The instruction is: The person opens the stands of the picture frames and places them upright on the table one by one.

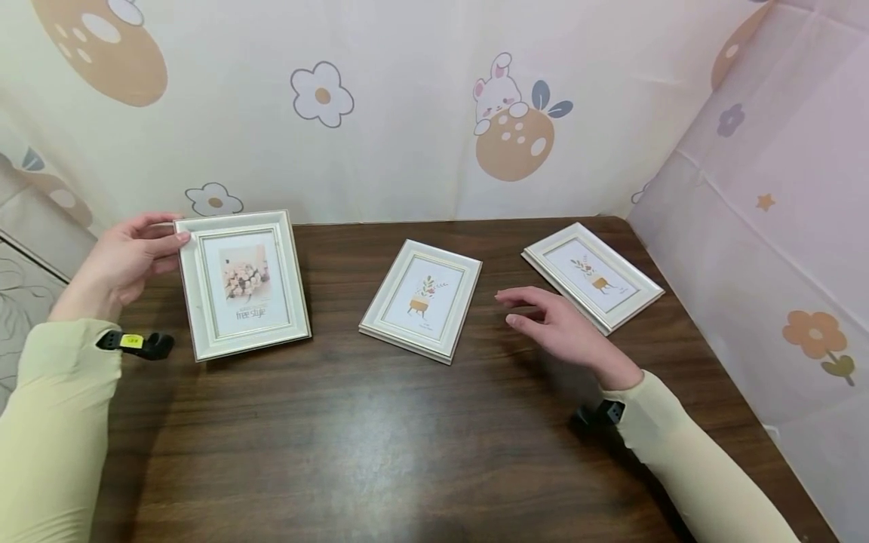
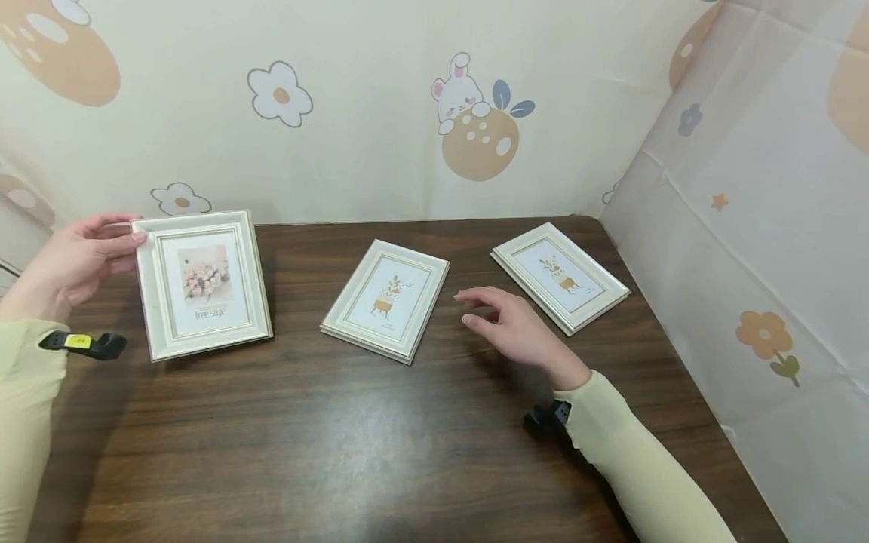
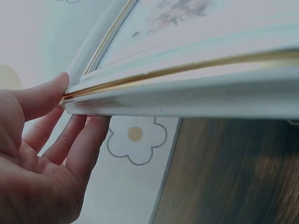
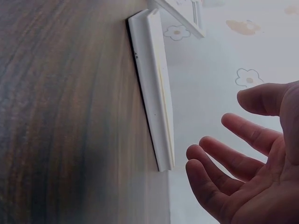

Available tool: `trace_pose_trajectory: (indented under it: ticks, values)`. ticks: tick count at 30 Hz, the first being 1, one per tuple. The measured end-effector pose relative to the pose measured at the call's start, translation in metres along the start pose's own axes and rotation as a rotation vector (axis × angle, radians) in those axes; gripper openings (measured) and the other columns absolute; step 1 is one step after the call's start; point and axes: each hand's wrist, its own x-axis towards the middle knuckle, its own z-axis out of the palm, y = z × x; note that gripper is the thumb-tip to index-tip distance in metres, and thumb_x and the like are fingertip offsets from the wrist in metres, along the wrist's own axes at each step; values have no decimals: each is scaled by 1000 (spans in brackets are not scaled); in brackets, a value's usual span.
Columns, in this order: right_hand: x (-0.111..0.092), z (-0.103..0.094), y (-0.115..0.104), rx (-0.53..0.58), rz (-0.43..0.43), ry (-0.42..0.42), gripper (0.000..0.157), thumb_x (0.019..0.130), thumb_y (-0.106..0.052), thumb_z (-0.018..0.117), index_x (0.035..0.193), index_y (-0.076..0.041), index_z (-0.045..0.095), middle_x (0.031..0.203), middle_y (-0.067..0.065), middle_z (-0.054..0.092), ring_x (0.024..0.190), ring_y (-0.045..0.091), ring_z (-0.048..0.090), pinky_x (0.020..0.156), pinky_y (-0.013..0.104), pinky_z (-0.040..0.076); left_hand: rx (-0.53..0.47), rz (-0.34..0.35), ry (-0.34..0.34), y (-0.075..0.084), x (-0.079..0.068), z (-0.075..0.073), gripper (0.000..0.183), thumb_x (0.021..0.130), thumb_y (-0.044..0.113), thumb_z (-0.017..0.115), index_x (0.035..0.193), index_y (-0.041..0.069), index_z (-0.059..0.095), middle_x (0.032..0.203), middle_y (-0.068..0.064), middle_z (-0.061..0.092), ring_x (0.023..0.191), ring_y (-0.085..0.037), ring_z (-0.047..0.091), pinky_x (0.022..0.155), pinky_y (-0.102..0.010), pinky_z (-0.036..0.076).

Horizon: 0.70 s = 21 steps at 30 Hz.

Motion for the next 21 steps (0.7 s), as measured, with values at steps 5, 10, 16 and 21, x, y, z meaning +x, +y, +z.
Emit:
trace_pose_trajectory:
  ticks: [5, 10, 16, 21]
  values:
    - [3, -2, 1, 31, 25, 14, 35, 98, -12, 63, 132, -4, 61, 134, 10, 61, 118, 26, 58, 97, 52, 48, 8, 23, 5, 3, -7, 2, 31, 89, 0, 73, 115, 14, 65, 103, 4, 68, 84, -11, 70, 70, -24, 58]
    - [6, -4, 2, 95, 47, 31, 36, 99, -14, 63, 133, -4, 59, 136, 12, 60, 120, 28, 58, 99, 51, 46, -9, 48, 13, 4, -14, 6, 32, 87, 0, 74, 114, 14, 65, 105, 4, 68, 85, -11, 69, 69, -23, 58]
    - [10, -7, 5, 113, 83, 35, 37, 100, -15, 62, 135, -7, 58, 135, 15, 60, 117, 30, 61, 97, 50, 47, -43, 120, 20, 4, -20, 11, 30, 88, -4, 72, 114, 10, 67, 103, 2, 70, 82, -10, 70, 65, -22, 57]
    - [13, -11, 12, 101, 106, 30, 36, 101, -15, 61, 135, -7, 58, 126, 19, 63, 115, 30, 61, 96, 49, 47, -68, 162, 5, 6, -24, 15, 30, 89, -8, 68, 114, 9, 68, 103, 2, 72, 82, -10, 70, 65, -22, 57]
